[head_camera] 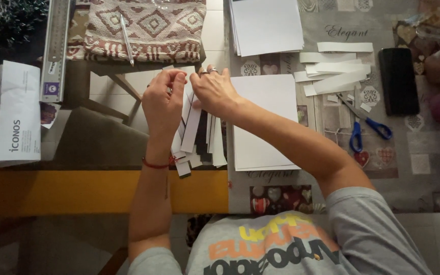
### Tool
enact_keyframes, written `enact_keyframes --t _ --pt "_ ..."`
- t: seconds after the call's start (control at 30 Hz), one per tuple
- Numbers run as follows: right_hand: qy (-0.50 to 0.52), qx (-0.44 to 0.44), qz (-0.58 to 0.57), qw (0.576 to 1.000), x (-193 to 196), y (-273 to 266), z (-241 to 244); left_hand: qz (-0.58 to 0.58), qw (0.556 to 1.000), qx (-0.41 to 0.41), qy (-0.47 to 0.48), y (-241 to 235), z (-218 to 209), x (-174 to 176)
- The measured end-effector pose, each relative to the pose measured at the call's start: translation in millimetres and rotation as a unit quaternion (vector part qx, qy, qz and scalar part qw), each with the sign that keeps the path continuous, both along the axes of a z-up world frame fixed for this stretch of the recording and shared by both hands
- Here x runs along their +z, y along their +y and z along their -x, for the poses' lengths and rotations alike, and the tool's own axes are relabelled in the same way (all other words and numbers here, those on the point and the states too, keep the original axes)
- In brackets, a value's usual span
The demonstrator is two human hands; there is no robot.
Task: Applying black adhesive strips to white paper cards and smoothing them down manually.
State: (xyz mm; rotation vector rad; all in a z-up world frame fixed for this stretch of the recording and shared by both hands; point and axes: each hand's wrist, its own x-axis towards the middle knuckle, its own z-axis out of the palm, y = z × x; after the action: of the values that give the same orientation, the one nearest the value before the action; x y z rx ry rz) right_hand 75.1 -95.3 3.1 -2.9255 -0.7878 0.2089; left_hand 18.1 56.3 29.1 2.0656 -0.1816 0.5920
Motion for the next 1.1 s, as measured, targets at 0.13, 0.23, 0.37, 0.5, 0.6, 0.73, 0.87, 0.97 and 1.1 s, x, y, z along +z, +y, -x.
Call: enact_keyframes --t 0.13,0.23,0.37,0.5,0.6,0.73,0.87,0.97,1.1 --pt "-0.002 -0.004 0.006 1.000 -1.7 0.2 3.0 0.000 1.000 0.000 -0.002 0.4 0.1 -3.3" --pt "0.011 -0.010 -0.004 1.000 -8.7 -1.1 1.0 0.002 1.000 0.001 0.000 0.7 0.2 -4.0" --pt "0.017 -0.015 -0.009 1.000 -10.3 -6.7 -0.7 -0.024 0.999 -0.021 0.007 5.3 0.8 1.4" --pt "0.054 -0.005 -0.055 0.997 9.1 -16.4 -0.3 -0.232 0.963 -0.115 0.073 34.0 6.3 6.6" --pt "0.096 0.015 -0.098 0.990 -10.2 -32.7 -20.5 -0.337 0.909 -0.146 0.196 37.8 18.0 10.1" --pt "0.118 0.029 -0.153 0.981 3.3 -45.1 -22.3 -0.367 0.883 -0.170 0.237 28.2 19.9 12.6" --pt "0.070 0.020 -0.098 0.993 -0.8 -44.2 -19.9 -0.398 0.863 -0.169 0.262 23.8 13.9 -1.3" --pt "0.042 0.028 -0.032 0.998 4.1 -34.4 -10.3 -0.409 0.852 -0.164 0.283 23.2 9.9 -14.1" --pt "0.068 0.009 -0.051 0.996 4.1 -27.0 -7.5 -0.427 0.835 -0.158 0.309 23.3 7.0 -20.8"
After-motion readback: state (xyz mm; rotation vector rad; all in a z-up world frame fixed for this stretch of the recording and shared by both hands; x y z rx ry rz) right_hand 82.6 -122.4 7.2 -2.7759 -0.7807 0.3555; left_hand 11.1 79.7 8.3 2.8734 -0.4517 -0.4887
